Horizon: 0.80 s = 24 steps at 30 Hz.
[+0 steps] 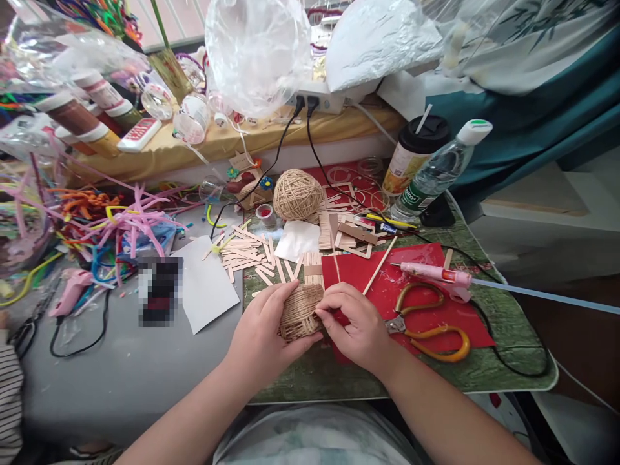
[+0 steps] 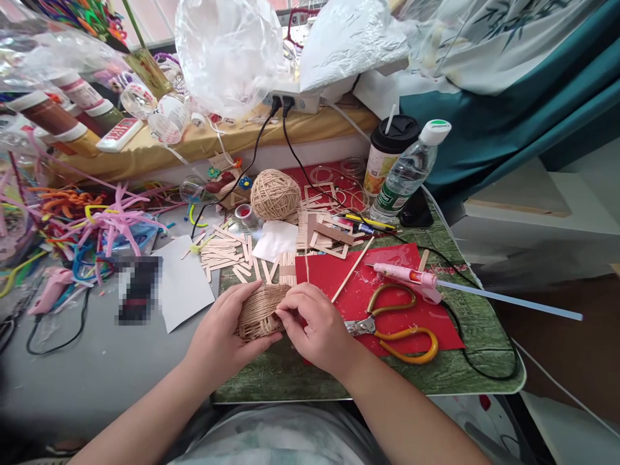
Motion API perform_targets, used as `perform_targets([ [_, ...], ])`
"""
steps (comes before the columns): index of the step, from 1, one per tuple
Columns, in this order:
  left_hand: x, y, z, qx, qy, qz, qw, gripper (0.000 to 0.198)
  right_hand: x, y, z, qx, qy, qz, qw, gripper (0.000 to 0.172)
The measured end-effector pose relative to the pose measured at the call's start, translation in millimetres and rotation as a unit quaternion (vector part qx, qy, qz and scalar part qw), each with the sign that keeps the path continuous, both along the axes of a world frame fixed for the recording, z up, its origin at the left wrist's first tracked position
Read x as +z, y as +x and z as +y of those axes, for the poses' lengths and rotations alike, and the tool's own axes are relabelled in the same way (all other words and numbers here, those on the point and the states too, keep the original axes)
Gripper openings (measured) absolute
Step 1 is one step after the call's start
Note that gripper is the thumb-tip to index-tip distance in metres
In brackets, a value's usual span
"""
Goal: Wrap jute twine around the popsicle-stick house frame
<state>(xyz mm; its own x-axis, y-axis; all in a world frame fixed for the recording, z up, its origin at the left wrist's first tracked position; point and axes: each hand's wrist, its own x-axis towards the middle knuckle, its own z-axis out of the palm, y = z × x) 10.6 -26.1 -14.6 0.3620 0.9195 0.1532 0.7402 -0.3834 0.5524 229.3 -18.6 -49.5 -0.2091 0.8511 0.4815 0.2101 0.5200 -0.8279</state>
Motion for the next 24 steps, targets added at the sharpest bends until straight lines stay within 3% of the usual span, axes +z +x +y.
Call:
perform_targets([
  [3,2.2,-2.4,0.4,-0.015,0.000,-0.015,1.000,0.080,-1.1,-1.6,-1.4,0.002,-0.004,0.005,1.000,0.013],
  [9,6.9,-5.0,5.0,-0.032,-0.035,-0.043,0.998,0.049,-1.8,-4.2,-2.5,-0.014,-0.007,0.008,1.000,0.014],
  [15,2.0,-6.2,4.4,-0.029,-0.012,-0.050,0.998,0.050,-0.9,-4.8,-0.7,-0.001,0.007,0.023,1.000,0.012],
  [24,-2.8,-5.8,3.8,-0.039,0.024,-0.050,0.998,0.051,0.7,-10.2,-3.4,-0.037,0.025,0.021,0.999,0.016],
])
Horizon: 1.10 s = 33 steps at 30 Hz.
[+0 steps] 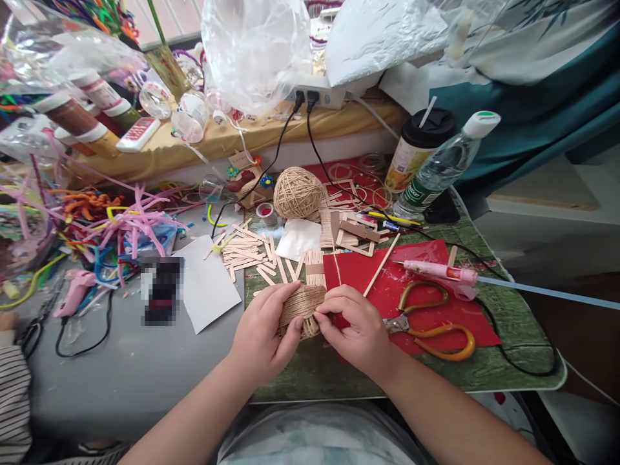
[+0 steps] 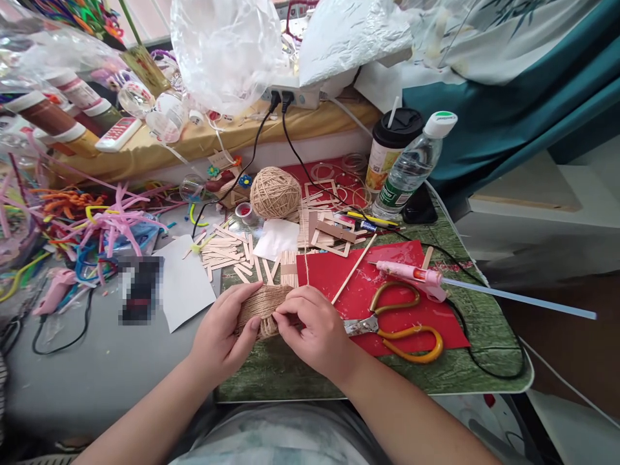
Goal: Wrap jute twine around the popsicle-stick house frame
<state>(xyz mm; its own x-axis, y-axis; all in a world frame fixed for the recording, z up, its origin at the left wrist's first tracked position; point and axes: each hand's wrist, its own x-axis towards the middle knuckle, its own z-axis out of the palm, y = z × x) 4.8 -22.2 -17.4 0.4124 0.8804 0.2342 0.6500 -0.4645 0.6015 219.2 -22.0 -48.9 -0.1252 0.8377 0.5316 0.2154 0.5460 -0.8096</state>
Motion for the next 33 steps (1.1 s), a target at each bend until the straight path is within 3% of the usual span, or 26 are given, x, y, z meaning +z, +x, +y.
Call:
perform_targets([
  [11,-3.7,-2.1,-0.5,0.006,0.012,-0.010,1.000,0.050,-1.3,-3.3,-0.7,-0.002,-0.018,0.009,1.000,0.016],
  [18,-1.5,-2.6,-0.1,-0.008,-0.008,0.001,1.000,0.064,-5.1,-0.1,-1.1,0.004,-0.007,-0.008,1.000,0.015],
  [33,-4.3,0.8,-1.4,0.016,0.002,-0.039,0.999,0.050,-4.3,-3.9,-2.7,-0.016,-0.015,0.001,1.000,0.015],
])
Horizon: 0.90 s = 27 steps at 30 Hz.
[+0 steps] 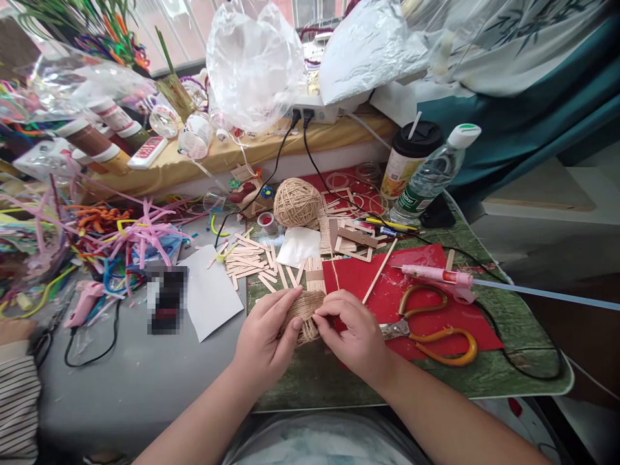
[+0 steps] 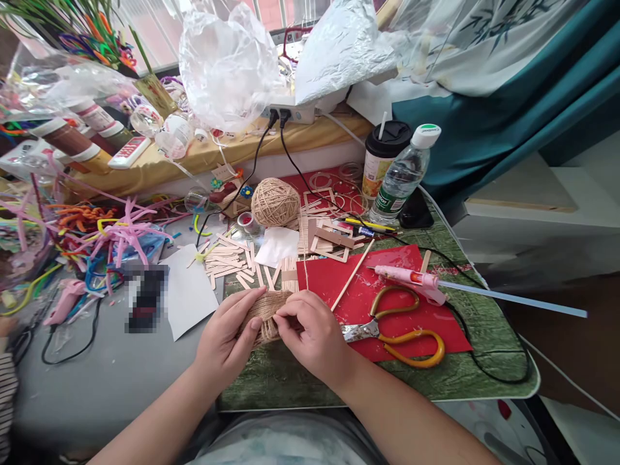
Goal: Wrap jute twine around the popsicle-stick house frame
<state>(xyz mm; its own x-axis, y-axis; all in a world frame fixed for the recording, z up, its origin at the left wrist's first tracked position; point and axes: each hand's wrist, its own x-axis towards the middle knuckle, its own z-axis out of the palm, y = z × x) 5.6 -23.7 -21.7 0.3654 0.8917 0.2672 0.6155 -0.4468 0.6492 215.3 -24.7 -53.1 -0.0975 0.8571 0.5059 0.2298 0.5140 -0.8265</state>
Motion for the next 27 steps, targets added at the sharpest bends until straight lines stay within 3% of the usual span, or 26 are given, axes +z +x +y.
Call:
perform_targets([
  [9,-0.1,-3.8,-2.0,-0.019,0.002,0.020,1.000,0.059,1.4,1.4,0.7,0.007,0.002,0.009,1.000,0.013],
  [14,0.3,-3.3,-0.4,-0.016,-0.026,-0.025,0.999,0.042,0.0,1.5,-0.2,0.005,0.010,0.011,1.000,0.013],
  [17,-1.6,-4.2,-0.2,-0.037,0.006,-0.030,0.999,0.035,-1.4,1.8,-1.1,0.008,0.009,0.006,1.000,0.013],
  [22,-4.8,-7.7,-2.4,-0.049,0.074,-0.008,0.996,0.049,-1.3,1.6,-1.4,0.012,0.016,0.004,1.000,0.014],
  [27,-5.7,-6.3,-1.9,-0.039,0.079,0.000,0.996,0.054,0.8,1.0,-0.1,0.003,0.023,0.004,1.000,0.013],
])
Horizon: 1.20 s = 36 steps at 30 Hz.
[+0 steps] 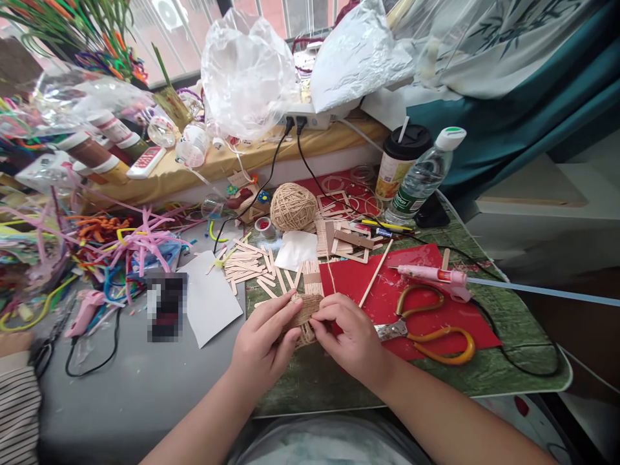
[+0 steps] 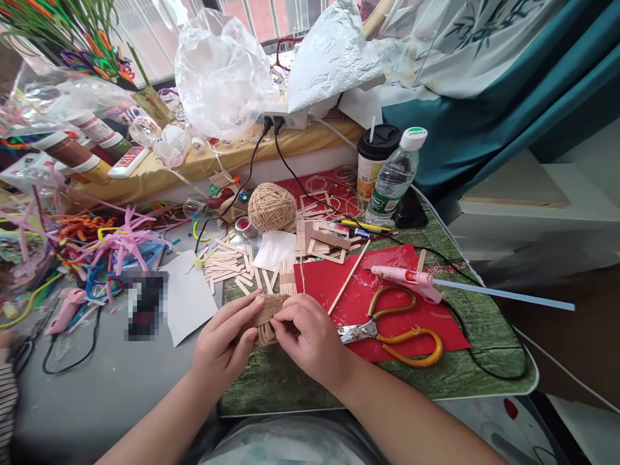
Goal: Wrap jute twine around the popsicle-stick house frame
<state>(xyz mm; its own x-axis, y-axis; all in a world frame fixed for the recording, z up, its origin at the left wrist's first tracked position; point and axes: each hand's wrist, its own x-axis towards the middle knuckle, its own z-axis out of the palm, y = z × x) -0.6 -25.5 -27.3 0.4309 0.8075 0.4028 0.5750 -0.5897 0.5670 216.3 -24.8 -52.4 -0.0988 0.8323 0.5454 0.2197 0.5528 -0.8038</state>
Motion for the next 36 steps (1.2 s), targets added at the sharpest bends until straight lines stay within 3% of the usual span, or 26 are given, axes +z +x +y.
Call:
perform_targets([
  [6,21.4,10.3,4.6,0.036,-0.028,0.082,0.996,0.046,-1.5,0.0,-0.5,-0.002,-0.002,0.002,1.000,0.011],
  [10,35.1,18.8,8.6,0.036,-0.093,0.113,0.989,0.044,-2.8,0.3,-2.3,0.007,-0.005,0.008,1.000,0.008],
  [15,29.6,20.8,9.6,0.029,-0.084,0.084,0.992,0.067,-5.7,0.5,-3.8,0.016,-0.032,0.019,0.999,0.009],
  [25,21.8,13.9,8.9,0.027,-0.083,0.056,0.995,0.059,-6.4,-1.2,-4.5,0.036,-0.035,0.017,0.999,0.014],
  [30,23.1,11.5,7.2,0.048,-0.079,0.084,0.992,0.091,-3.8,-2.6,-5.6,0.004,-0.020,0.006,1.000,0.012],
  [36,20.4,6.6,4.5,0.056,-0.084,0.067,0.993,0.080,-0.9,-0.8,-5.3,0.020,-0.004,0.006,1.000,0.014],
])
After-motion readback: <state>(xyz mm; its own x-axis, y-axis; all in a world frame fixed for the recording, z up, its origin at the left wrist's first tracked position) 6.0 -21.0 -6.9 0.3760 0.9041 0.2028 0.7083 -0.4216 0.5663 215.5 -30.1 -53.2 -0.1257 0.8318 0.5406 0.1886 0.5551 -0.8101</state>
